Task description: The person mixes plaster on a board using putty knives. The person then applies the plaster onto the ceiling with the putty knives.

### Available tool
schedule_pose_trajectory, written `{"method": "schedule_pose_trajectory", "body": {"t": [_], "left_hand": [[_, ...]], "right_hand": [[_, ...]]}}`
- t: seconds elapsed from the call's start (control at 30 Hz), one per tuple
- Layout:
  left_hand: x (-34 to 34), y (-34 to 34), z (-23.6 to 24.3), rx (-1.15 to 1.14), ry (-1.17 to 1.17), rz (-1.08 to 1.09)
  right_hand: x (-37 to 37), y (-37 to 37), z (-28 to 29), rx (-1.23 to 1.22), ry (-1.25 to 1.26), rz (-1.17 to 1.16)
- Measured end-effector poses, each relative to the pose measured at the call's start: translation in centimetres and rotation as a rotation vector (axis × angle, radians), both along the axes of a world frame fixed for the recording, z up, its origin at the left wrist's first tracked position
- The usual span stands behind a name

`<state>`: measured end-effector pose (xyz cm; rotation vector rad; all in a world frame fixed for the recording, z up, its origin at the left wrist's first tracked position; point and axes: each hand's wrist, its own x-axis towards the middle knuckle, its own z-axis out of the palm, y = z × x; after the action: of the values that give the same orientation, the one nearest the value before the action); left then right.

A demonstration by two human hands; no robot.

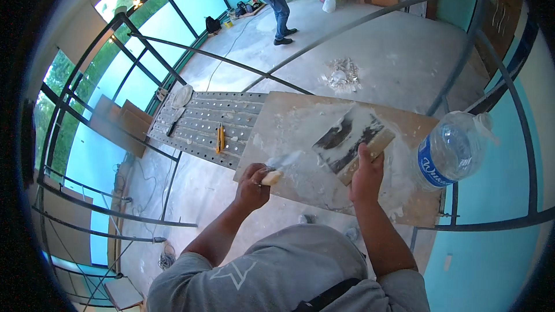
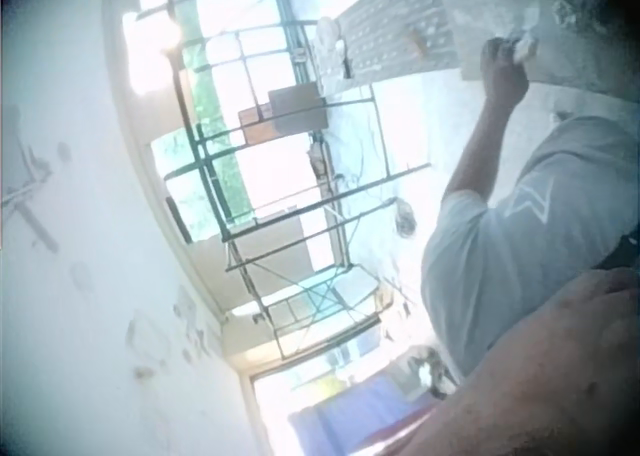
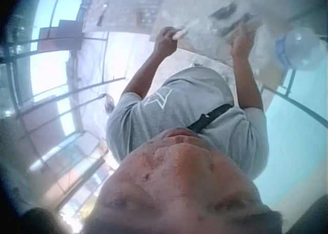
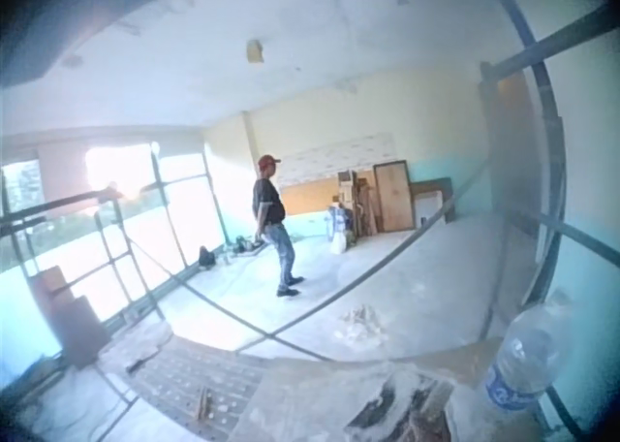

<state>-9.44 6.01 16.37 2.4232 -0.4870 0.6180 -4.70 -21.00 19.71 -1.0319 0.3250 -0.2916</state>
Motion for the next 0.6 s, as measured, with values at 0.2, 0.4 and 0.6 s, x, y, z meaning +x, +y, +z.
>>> {"method": "schedule_pose_trajectory", "body": {"t": [0.2, 0.4, 0.6], "left_hand": [[1.3, -3.6, 3.3, 0.078, -0.084, -0.144], [6.4, -4.9, 7.3, -0.101, -0.387, 0.029], [7.4, -5.3, 1.2, 0.255, 0.208, -0.231]], "right_hand": [[-3.1, 2.1, -1.8, -0.726, -0.161, 0.093], [-4.1, -1.9, -3.7, -0.677, 0.059, 0.129], [-7.3, -9.6, -7.9, -0.549, 0.158, -0.069]]}}
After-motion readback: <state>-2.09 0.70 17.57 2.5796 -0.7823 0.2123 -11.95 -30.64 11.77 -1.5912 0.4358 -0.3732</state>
